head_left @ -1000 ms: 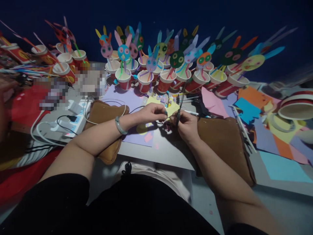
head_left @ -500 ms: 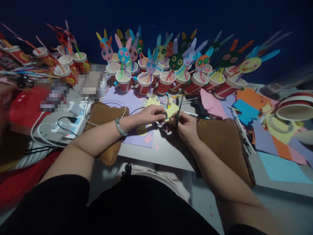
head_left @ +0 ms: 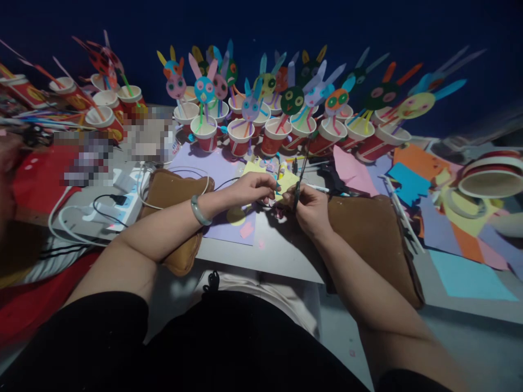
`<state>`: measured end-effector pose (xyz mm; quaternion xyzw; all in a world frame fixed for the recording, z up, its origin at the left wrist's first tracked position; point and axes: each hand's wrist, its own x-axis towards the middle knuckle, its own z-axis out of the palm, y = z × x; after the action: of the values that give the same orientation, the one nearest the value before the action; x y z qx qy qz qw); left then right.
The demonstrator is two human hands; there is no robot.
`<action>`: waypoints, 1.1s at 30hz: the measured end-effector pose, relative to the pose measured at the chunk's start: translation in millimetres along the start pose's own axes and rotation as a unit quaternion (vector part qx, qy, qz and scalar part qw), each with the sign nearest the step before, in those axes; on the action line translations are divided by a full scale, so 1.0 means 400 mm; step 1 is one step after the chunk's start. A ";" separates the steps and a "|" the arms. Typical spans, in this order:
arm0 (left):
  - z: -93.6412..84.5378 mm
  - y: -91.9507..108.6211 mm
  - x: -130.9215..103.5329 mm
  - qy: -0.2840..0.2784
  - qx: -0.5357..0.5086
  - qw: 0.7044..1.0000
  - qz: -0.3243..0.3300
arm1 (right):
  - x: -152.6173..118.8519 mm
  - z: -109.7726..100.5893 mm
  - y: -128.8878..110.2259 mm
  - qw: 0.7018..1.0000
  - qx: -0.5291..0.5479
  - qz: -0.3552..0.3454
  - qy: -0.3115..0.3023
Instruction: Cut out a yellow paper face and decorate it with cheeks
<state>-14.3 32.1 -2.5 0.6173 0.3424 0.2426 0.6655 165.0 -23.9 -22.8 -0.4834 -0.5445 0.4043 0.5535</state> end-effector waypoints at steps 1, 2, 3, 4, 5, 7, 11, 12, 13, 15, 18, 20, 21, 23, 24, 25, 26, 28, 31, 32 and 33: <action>-0.001 0.001 -0.001 0.000 0.007 1.000 0.008 | 0.000 0.000 0.000 1.000 -0.003 -0.005 0.001; -0.002 0.002 -0.002 -0.001 0.015 1.000 0.020 | 0.001 -0.001 -0.001 1.000 -0.006 -0.010 0.001; -0.003 0.003 -0.003 -0.003 0.022 0.999 0.033 | 0.001 -0.001 -0.001 1.000 -0.008 -0.013 0.000; -0.004 0.004 -0.004 -0.007 0.027 0.999 0.047 | 0.001 -0.001 -0.002 1.000 -0.009 -0.015 -0.003; -0.005 0.004 -0.005 -0.012 0.030 0.998 0.058 | 0.001 -0.002 -0.003 1.000 -0.008 -0.016 -0.005; -0.008 0.003 -0.005 -0.019 0.037 0.996 0.073 | 0.001 -0.002 -0.006 1.000 -0.007 -0.016 -0.010; -0.012 -0.001 -0.006 -0.020 0.069 0.994 0.078 | 0.000 0.000 -0.011 1.000 -0.011 -0.003 -0.013; -0.013 -0.001 -0.006 -0.019 0.074 0.994 0.077 | 0.000 0.000 -0.012 1.000 -0.011 0.000 -0.014; -0.013 -0.001 -0.006 -0.018 0.079 0.994 0.075 | -0.001 0.001 -0.012 1.000 -0.008 0.003 -0.015; -0.014 0.000 -0.007 -0.013 0.086 0.994 0.070 | -0.001 0.001 -0.011 1.000 -0.001 0.006 -0.013; -0.014 0.000 -0.007 -0.007 0.087 0.994 0.063 | -0.001 0.001 -0.009 1.000 -0.007 0.000 -0.002; -0.013 0.000 -0.006 -0.008 0.073 0.995 0.066 | 0.000 -0.001 -0.007 1.000 -0.021 -0.007 0.006; -0.012 0.001 -0.006 -0.007 0.061 0.996 0.069 | 0.000 -0.002 -0.005 1.000 -0.027 -0.010 0.009; -0.009 0.004 -0.006 -0.001 0.032 0.996 0.080 | 0.001 -0.005 -0.002 0.999 -0.033 -0.013 0.017; -0.009 0.007 -0.006 0.010 0.017 0.996 0.084 | 0.001 -0.006 0.000 0.999 -0.034 -0.015 0.022; -0.009 0.012 -0.006 0.027 0.002 0.996 0.085 | 0.001 -0.008 0.003 0.999 -0.031 -0.016 0.028; -0.009 0.017 -0.005 0.048 -0.011 0.995 0.083 | 0.002 -0.009 0.006 0.999 -0.026 -0.018 0.034; -0.016 0.027 -0.001 0.102 -0.030 0.992 0.074 | 0.003 -0.012 0.011 0.998 -0.020 -0.020 0.047; -0.038 0.035 0.010 0.198 -0.024 0.975 0.095 | 0.005 -0.015 0.015 0.997 -0.031 -0.024 0.070; -0.048 0.035 0.014 0.228 -0.009 0.967 0.111 | 0.006 -0.015 0.015 0.996 -0.038 -0.026 0.077; -0.059 0.034 0.019 0.252 0.011 0.960 0.126 | 0.007 -0.016 0.015 0.995 -0.044 -0.026 0.082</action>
<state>-26.0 54.8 9.7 0.5818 0.4208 0.4681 0.5151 171.9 -20.7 -27.7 -0.5245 -0.5273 0.3243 0.5846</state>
